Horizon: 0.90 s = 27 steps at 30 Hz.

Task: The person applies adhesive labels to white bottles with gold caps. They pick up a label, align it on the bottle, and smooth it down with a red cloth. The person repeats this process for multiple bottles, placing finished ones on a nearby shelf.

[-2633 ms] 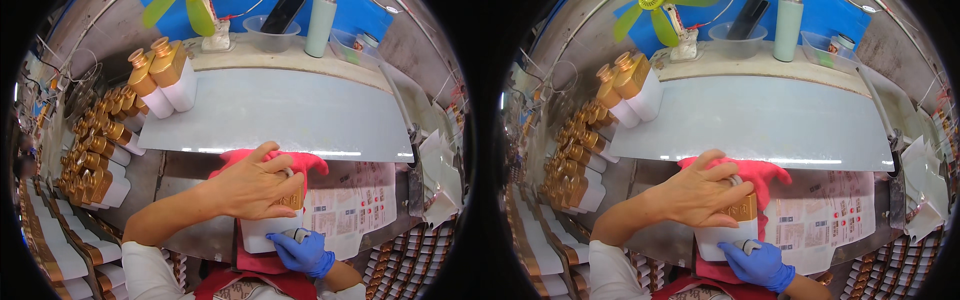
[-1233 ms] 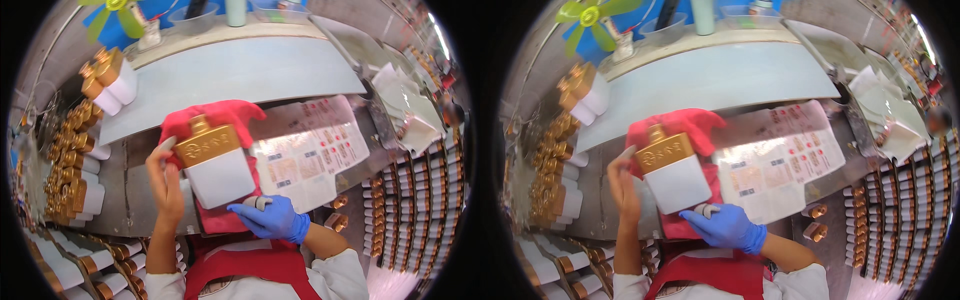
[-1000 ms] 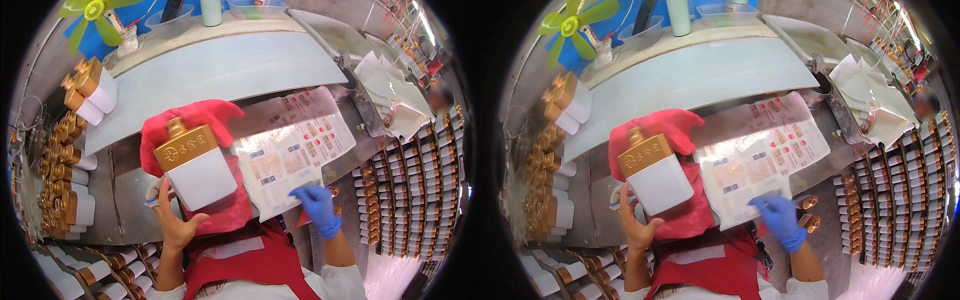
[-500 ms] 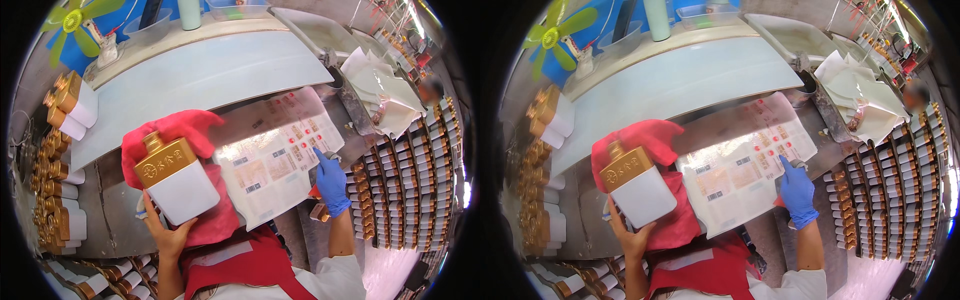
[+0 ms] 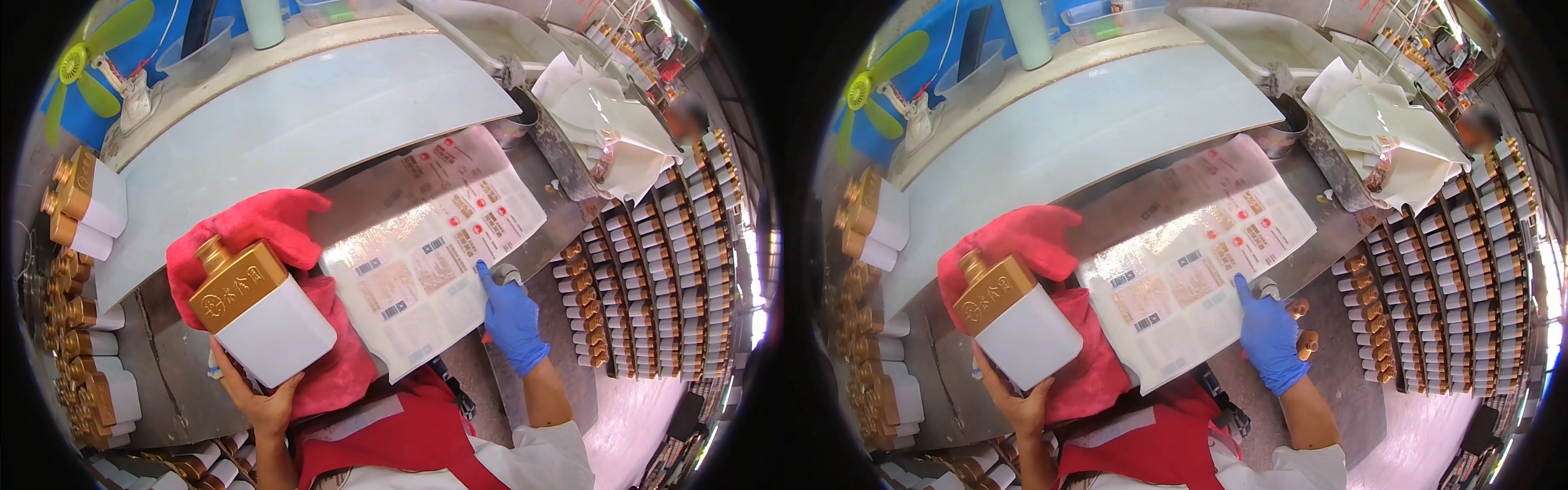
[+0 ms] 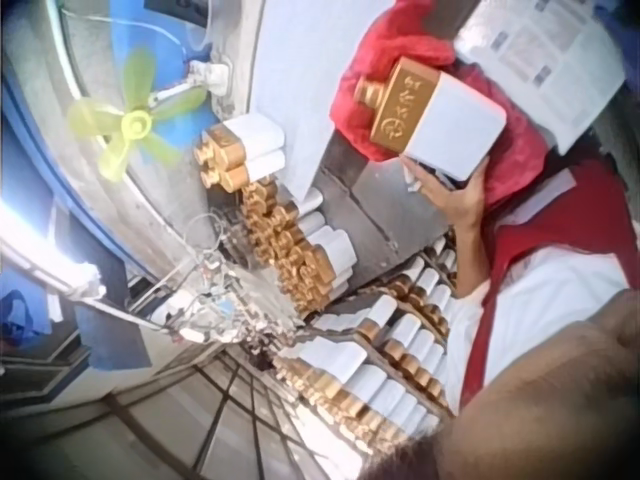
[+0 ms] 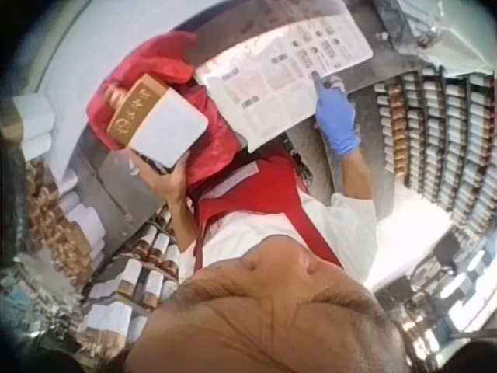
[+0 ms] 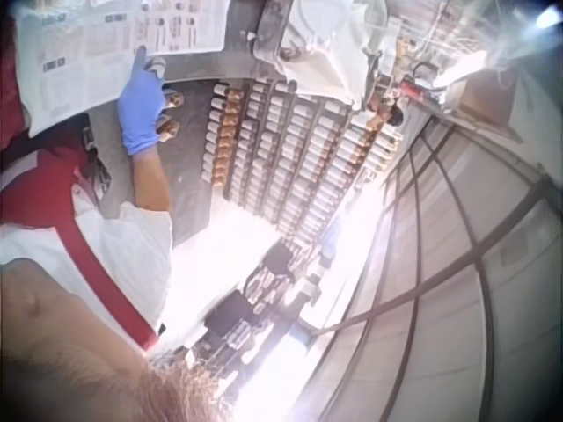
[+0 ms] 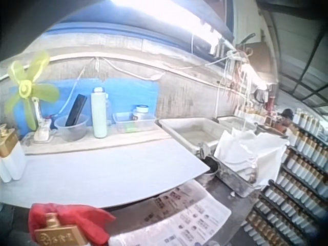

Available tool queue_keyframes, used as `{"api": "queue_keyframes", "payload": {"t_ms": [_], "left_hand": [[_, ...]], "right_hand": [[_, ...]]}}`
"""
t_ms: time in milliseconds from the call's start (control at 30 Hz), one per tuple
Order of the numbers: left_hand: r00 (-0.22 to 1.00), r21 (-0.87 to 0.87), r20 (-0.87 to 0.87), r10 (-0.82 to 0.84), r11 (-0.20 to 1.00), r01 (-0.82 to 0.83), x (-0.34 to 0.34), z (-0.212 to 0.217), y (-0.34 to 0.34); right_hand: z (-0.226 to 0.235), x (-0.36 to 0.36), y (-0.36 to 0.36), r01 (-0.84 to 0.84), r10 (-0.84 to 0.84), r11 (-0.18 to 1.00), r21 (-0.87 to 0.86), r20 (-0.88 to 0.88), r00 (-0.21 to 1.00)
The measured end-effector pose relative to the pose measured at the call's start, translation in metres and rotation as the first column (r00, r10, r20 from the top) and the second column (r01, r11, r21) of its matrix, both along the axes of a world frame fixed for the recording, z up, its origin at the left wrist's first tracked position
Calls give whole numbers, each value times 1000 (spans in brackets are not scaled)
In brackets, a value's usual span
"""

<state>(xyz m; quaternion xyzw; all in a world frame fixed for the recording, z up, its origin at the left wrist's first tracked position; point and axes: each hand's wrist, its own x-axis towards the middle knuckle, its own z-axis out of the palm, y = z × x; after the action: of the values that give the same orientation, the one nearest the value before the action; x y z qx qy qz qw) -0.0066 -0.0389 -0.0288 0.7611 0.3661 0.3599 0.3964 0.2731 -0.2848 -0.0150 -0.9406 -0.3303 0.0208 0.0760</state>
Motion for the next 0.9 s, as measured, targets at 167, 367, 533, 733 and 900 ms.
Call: {"api": "queue_keyframes", "payload": {"t_ms": [167,367,533,733,900], "left_hand": [[1000,5,-5,-5,1000,5,2,2,0],[1000,-6,5,-3,1000,3,1,3,-1],[1000,-23,-10,-17,1000,17,0,4,-1],[1000,5,-15,-10,1000,10,-1,2,0],[1000,-13,-2,-12,1000,12,-1,2,1]], "right_hand": [[2,2,12,64,-64,998,-29,17,998],[-6,1,13,55,-52,995,-85,42,998],[2,-15,5,47,-46,997,-66,10,999],[5,-38,-10,69,-68,995,67,-23,997],[6,-17,-9,251,-242,929,271,-66,968]]}}
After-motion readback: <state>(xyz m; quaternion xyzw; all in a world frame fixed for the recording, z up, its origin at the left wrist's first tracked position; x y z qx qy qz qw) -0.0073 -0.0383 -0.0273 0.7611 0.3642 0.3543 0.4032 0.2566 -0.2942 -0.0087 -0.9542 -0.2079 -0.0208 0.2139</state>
